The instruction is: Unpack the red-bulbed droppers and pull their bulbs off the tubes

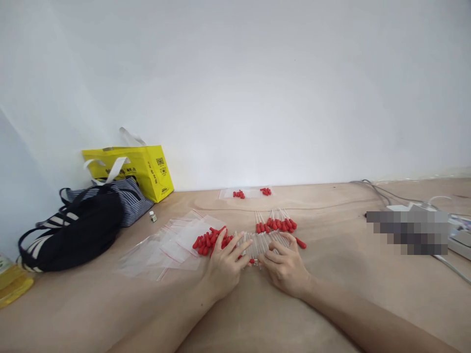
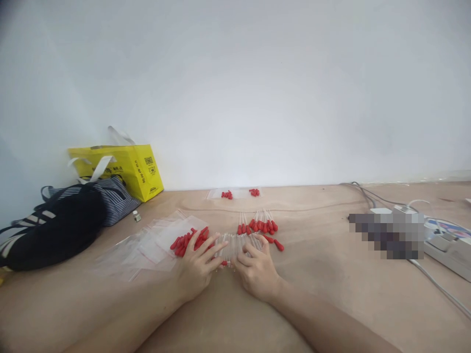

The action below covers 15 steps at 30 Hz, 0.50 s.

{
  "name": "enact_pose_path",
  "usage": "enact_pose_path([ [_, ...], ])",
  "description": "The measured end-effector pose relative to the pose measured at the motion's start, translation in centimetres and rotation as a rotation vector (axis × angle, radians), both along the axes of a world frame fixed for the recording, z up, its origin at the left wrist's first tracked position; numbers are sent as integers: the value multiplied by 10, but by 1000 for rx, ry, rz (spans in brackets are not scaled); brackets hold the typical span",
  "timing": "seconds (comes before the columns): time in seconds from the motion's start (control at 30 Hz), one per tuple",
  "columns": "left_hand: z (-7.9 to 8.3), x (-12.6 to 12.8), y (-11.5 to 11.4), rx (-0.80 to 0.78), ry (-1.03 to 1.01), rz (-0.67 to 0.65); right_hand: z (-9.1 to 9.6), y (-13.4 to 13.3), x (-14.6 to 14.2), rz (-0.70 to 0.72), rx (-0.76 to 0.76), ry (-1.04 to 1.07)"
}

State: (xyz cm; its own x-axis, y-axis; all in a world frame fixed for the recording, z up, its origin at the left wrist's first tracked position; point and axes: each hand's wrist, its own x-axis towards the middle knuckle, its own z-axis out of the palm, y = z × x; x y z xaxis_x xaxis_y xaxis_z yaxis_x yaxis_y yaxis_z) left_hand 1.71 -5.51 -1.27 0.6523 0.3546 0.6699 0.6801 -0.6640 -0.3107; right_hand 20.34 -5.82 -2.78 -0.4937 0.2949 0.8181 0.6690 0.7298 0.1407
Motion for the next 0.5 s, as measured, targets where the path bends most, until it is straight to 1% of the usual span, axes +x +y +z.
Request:
enact_pose_path([
  [0.13,3,-5,-4,-47,-23,9,3,-1,12,-31,-59,11],
  [0.23,4,-11,-7,-84,-95,59,4,6,30,-159,-100,107],
  [0.3,4,-14,-6,-108,-134,79,2,14,41,-238,-168,147],
  [0.4,3,-18,1,-165,-210,77,-4,27,49,-304,-296,149],
  [0.5,5,-28,14,-189,-342,145,-14,38,51,-308,-368,142],
])
